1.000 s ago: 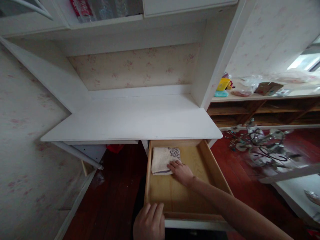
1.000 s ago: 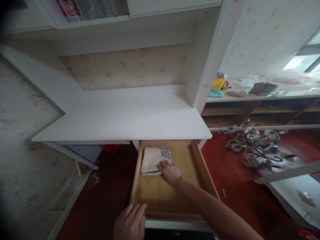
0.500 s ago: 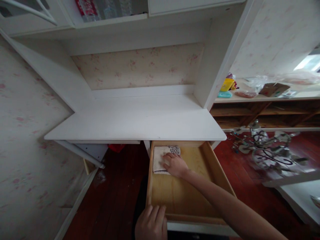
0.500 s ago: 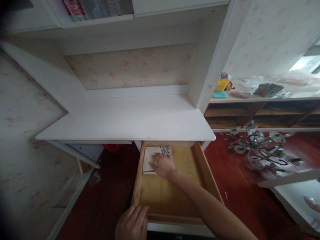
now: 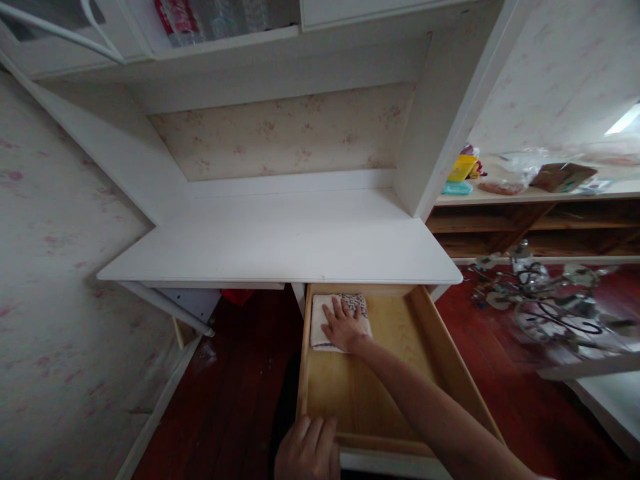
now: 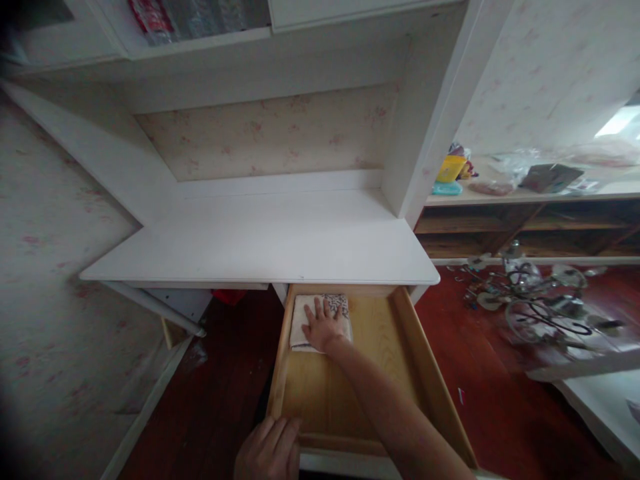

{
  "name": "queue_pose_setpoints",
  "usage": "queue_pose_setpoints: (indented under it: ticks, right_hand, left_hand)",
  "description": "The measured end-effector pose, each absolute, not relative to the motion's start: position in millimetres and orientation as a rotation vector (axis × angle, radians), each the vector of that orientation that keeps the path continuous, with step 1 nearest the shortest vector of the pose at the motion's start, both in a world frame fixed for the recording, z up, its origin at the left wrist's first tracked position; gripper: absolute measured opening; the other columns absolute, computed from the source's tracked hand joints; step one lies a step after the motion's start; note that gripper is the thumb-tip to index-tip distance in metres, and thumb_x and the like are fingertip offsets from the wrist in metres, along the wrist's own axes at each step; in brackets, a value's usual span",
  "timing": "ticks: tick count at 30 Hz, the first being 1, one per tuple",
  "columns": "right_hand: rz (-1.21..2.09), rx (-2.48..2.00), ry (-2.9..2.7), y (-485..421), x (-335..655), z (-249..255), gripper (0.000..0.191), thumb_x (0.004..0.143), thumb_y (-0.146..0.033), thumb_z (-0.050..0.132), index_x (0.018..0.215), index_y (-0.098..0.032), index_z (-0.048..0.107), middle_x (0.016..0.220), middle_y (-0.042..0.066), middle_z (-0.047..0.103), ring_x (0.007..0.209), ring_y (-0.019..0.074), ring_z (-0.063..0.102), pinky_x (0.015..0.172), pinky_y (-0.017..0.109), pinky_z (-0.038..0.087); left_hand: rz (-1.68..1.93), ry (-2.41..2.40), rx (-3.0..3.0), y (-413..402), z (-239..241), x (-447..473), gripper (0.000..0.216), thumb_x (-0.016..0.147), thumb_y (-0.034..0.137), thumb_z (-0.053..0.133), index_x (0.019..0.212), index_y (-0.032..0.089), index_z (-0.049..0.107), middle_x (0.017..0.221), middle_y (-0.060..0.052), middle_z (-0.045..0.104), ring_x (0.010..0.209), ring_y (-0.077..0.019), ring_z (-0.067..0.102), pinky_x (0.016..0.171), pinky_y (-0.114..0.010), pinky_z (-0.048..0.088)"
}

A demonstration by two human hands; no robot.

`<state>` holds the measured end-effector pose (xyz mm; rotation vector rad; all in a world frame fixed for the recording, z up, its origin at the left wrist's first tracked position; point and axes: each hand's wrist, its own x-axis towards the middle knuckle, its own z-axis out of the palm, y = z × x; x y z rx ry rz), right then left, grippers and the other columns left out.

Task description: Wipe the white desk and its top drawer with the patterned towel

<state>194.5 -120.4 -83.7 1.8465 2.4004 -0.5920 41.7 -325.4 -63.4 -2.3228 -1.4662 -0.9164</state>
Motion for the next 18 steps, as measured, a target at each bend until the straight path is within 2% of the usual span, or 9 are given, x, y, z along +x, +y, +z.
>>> queue_pose_setpoints:
  ticks: [8,14,18]
  right_hand:
    - [-0.588,1.834,2.358,-119.4,208.0,-94.2,0.070,0.092,-0.062,0.023,0.153,-0.028,0.017,0.161,0.010,-0.001,0.146,0.0338,-0.003,0.107,0.066,-0.006]
    - [-0.555,1.882,2.323,-118.8,215.0,-96.3,0.081,0.091,-0.066,0.020,0.154,-0.015,0.011,0.159,0.019,-0.002,0.146,0.0328,-0.003,0.110,0.060,-0.008]
    - [-0.543,1.923,2.307,-117.5,226.2,-98.9,0.091,0.087,-0.071,0.022,0.153,-0.009,0.011,0.159,0.020,0.000,0.146,0.0324,0.001,0.113,0.055,-0.002]
  left_hand:
    - [-0.942,-1.460,-2.323,-326.1,-66.8,42.1,0.027,0.084,0.016,0.044,0.098,0.022,0.067,0.081,-0.001,0.071,0.076,-0.0174,0.062,0.076,-0.031,0.043]
    - [-0.926,-1.467,-2.332,-324.9,-67.0,42.4,0.027,0.085,0.016,0.043,0.097,0.021,0.067,0.078,-0.001,0.070,0.074,-0.0173,0.061,0.073,-0.031,0.043]
    - [-0.962,-1.426,-2.301,-322.5,-63.2,42.9,0.026,0.084,0.016,0.044,0.095,0.022,0.067,0.076,0.000,0.070,0.071,-0.0165,0.061,0.073,-0.031,0.043]
